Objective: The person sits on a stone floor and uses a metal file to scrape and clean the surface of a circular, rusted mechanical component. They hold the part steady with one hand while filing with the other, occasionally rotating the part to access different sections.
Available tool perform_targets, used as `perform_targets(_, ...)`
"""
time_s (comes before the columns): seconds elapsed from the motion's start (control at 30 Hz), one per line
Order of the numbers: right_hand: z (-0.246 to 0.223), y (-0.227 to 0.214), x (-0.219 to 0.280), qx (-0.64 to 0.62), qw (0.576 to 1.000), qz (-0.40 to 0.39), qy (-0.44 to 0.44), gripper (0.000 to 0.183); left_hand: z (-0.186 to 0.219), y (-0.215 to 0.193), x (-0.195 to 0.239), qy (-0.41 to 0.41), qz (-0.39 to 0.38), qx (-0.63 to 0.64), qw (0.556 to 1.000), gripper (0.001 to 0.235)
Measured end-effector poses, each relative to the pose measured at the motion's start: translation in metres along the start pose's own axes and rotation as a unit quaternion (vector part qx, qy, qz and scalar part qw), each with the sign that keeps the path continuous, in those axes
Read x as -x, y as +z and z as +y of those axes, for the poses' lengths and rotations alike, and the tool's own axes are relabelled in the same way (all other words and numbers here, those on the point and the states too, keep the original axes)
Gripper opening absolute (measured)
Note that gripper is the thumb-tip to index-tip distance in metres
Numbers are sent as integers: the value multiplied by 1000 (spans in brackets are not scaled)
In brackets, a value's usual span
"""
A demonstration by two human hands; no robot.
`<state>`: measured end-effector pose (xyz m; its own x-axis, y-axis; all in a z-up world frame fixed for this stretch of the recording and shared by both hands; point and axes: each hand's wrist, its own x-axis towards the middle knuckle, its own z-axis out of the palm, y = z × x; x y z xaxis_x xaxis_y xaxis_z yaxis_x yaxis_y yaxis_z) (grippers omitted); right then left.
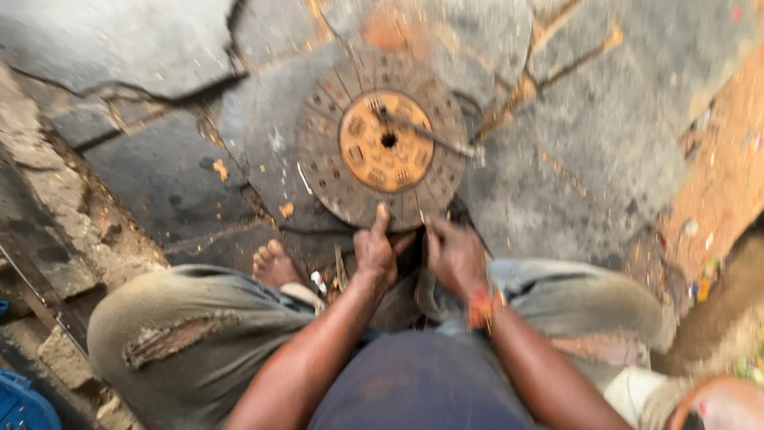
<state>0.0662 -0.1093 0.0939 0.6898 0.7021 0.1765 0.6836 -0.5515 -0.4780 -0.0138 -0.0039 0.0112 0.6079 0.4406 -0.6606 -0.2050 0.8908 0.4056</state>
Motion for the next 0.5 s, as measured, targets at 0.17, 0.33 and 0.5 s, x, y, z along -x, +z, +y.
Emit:
perform_targets(0.17, 11, 10, -18, -30, 999, -11, 35, 23, 0, 6, -4, 10, 20, 1, 1000, 51)
perform_targets(0.33, 3, 6, -1, 12, 1000, 1, 20, 24, 4, 8, -3, 19, 9, -1, 1000, 53)
perform_targets(0.5, -5, 2, -10, 13, 993, -56, 106, 26, 2, 4, -3, 20, 16, -2, 1000, 54)
